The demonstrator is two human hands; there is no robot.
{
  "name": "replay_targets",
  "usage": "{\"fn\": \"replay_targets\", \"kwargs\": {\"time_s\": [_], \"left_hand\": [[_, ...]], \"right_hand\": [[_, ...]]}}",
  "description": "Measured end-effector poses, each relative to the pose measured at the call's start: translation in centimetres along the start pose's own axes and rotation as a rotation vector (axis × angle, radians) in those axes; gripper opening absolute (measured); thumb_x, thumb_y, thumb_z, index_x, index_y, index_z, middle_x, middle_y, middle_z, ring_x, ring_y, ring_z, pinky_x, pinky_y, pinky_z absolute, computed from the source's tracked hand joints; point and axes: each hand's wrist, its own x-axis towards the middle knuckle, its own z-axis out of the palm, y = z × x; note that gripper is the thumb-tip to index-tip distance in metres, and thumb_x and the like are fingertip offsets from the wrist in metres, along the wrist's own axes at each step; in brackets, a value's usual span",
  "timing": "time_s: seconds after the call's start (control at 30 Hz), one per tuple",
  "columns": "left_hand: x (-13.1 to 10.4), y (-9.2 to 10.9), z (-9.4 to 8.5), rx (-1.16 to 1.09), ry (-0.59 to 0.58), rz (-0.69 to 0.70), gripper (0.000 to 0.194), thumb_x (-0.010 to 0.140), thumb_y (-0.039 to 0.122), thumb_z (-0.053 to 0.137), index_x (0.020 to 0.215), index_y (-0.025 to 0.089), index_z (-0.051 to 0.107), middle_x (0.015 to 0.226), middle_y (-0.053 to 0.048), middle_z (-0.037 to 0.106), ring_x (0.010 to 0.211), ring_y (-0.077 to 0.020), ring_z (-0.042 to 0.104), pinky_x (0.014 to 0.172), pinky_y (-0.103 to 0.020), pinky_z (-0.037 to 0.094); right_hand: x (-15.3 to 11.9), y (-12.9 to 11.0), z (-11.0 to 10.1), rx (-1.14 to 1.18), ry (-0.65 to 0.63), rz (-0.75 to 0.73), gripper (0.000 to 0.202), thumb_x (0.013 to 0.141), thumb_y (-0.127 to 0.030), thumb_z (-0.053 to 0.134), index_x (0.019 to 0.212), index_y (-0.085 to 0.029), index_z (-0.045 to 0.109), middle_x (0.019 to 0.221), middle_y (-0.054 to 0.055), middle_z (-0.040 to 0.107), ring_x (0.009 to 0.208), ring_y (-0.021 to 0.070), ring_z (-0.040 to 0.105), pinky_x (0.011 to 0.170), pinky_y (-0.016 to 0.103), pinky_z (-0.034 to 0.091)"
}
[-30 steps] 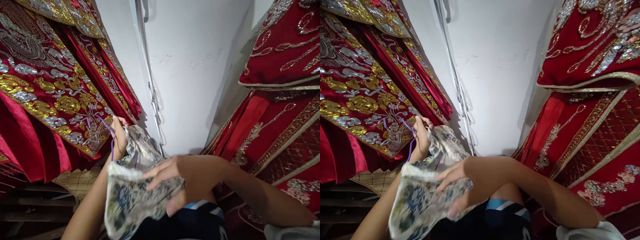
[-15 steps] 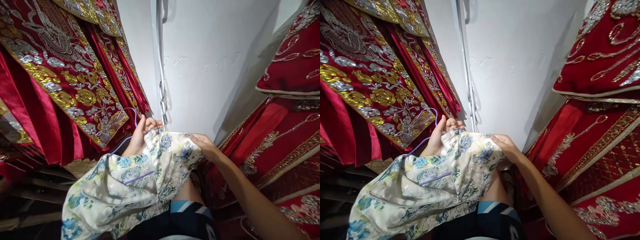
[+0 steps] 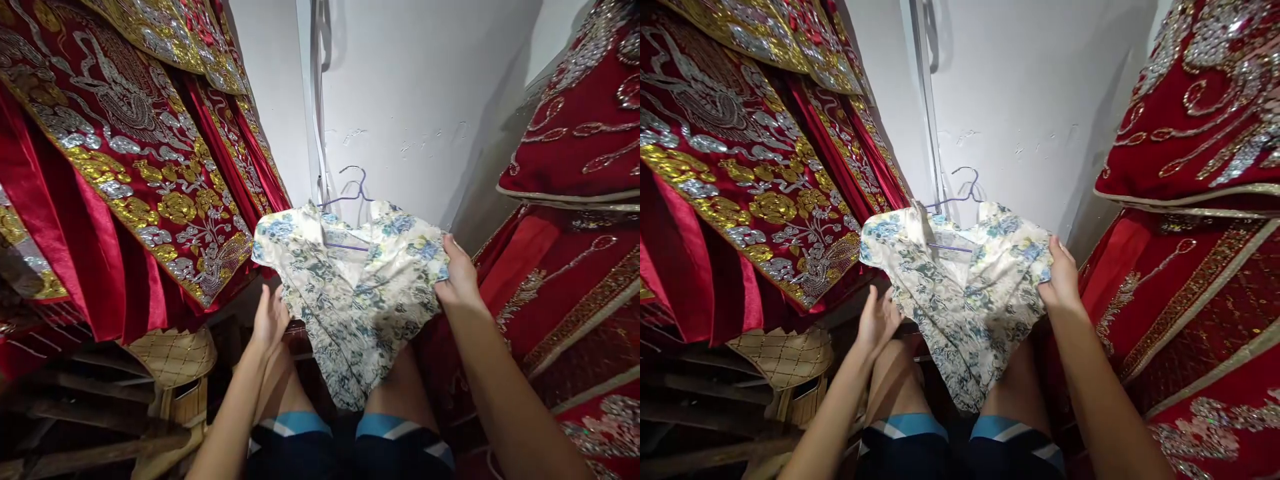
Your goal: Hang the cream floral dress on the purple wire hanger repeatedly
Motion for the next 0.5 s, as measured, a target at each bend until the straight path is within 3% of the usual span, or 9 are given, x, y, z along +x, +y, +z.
{"fn": "replay_targets", "kwargs": {"time_s": [0.1,0.17,0.27,0.4,0.5], "left_hand": [[-0.9,-5.0,-0.7,0.053,0.204,0.015,0.053,0.070,0.054,0.084,0.110,0.022,0.073,0.124,-0.009,0.073,0.139,-0.0329,0.051,0.116,-0.041,0.040],[-1.7,-8.0,-0.9,0.106,0.288,-0.047,0.049,0.068,0.045,0.087,0.109,0.024,0.073,0.123,-0.009,0.073,0.139,-0.0346,0.052,0.118,-0.043,0.039],[-3.7,-11.3,-0.9,0.118,0.368,-0.119,0.061,0.068,0.044,0.087,0.122,0.023,0.069,0.135,-0.011,0.067,0.142,-0.0357,0.048,0.120,-0.046,0.035],[-6.6,-13.7,-0.4,0.148,0.372,-0.167,0.078,0.066,0.047,0.086,0.133,0.016,0.063,0.146,-0.017,0.058,0.144,-0.0391,0.043,0.120,-0.048,0.034],[-8.0,-14.6,-0.4,0.168,0.363,-0.180,0.076,0.066,0.052,0.083,0.130,0.013,0.065,0.141,-0.019,0.062,0.140,-0.0421,0.048,0.116,-0.049,0.040]], "right_hand": [[-0.5,1.2,2.1,0.017,-0.020,-0.028,0.027,0.078,-0.044,0.078,0.092,-0.024,0.065,0.088,0.003,0.074,0.094,0.0253,0.074,0.079,0.040,0.065],[-0.9,1.7,3.0,0.030,-0.039,-0.025,0.030,0.077,-0.045,0.079,0.091,-0.023,0.065,0.090,0.003,0.074,0.096,0.0257,0.074,0.079,0.040,0.065],[-1.5,1.8,3.0,0.001,-0.089,0.028,0.035,0.075,-0.048,0.081,0.090,-0.022,0.066,0.088,0.005,0.074,0.098,0.0270,0.074,0.081,0.040,0.064],[-3.2,2.7,0.5,0.003,-0.048,0.028,0.040,0.070,-0.047,0.085,0.091,-0.018,0.068,0.091,0.006,0.073,0.098,0.0253,0.072,0.083,0.036,0.061],[-6.4,5.7,-2.9,-0.027,0.053,-0.019,0.035,0.075,-0.048,0.080,0.090,-0.019,0.067,0.085,0.000,0.069,0.082,0.0153,0.068,0.072,0.026,0.056]]}}
